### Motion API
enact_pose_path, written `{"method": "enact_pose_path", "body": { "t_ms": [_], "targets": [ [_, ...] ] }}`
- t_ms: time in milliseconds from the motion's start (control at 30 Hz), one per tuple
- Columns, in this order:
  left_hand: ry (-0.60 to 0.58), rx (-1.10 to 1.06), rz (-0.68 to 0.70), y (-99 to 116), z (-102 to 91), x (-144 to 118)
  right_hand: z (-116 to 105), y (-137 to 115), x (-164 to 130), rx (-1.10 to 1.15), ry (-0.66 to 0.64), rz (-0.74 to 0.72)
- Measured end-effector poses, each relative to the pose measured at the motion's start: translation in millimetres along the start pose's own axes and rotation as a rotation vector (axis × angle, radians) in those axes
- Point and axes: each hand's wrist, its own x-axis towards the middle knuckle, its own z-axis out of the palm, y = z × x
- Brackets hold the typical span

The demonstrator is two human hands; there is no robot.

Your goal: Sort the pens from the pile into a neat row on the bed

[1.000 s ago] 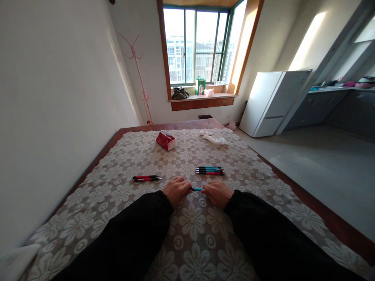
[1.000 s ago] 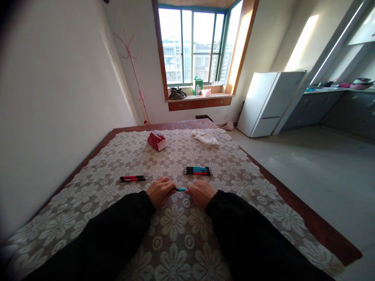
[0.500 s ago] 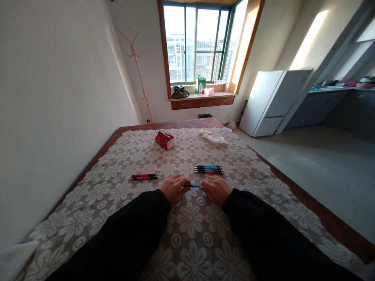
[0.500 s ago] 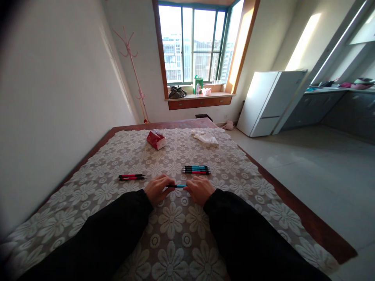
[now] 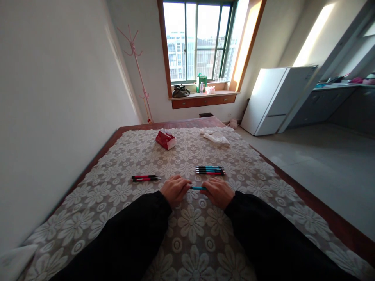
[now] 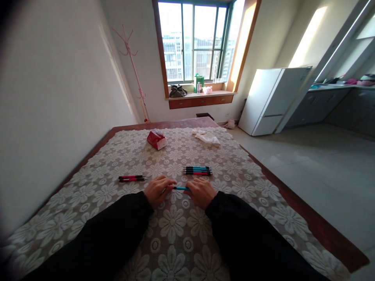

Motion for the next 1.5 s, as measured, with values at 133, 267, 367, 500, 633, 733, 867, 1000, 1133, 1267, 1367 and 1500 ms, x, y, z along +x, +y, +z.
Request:
{"method": "enact_pose_path", "body": {
  "t_ms": [133,267,367,500,633,733,867,1000,1133,1267,1367,1500],
  "targets": [
    [-0.006,-0.042,0.022,-0.8,1.3,0.2,-0.1,-0.9,-1.1,0.059,-0.057,0.029],
    [-0.074,0.009,0.012,-1.3,1.1,0.8,3.7,-0.3,-2.1,0.1,-0.04,-0.016],
    [-0.058,-0.025,0.013,-0.8,0.6,0.6,5.2,1.3,-2.4,0.128,-0.009,-0.035],
    [-0.052,-0.02,0.014,0.1,0.2,0.1,1.2,-0.4,-2.9,0.139,0.018,-0.045],
    [-0.066,-0.034,0.003,1.0,-0.3,0.3,-2.5,-3.7,-2.9,0.168,0.071,-0.048],
    [-0.064,-0.058,-0.001,0.7,0.2,0.5,-1.1,-2.9,-2.2,0.215,0.109,-0.027],
    [-0.102,0.009,0.03,-1.1,1.1,1.0,0.9,-0.9,-1.8,0.242,0.089,-0.012],
    [-0.072,0.041,0.021,-1.9,0.2,0.8,-0.6,-1.5,-2.6,0.257,0.05,0.028],
    [-0.015,0.009,-0.021,-1.3,-1.2,0.6,-1.6,-2.5,-2.6,0.252,-0.008,0.101],
    [-0.066,0.08,-0.034,-0.4,-0.7,1.6,1.2,-1.4,-2.1,0.202,-0.057,0.087],
    [-0.105,0.151,-0.015,0.9,0.4,2.7,4.4,-0.2,-2.3,0.156,-0.022,0.032],
    [-0.125,0.166,-0.02,2.6,0.8,2.6,6.3,-0.5,-3.8,0.076,0.022,-0.038]
  ]
}}
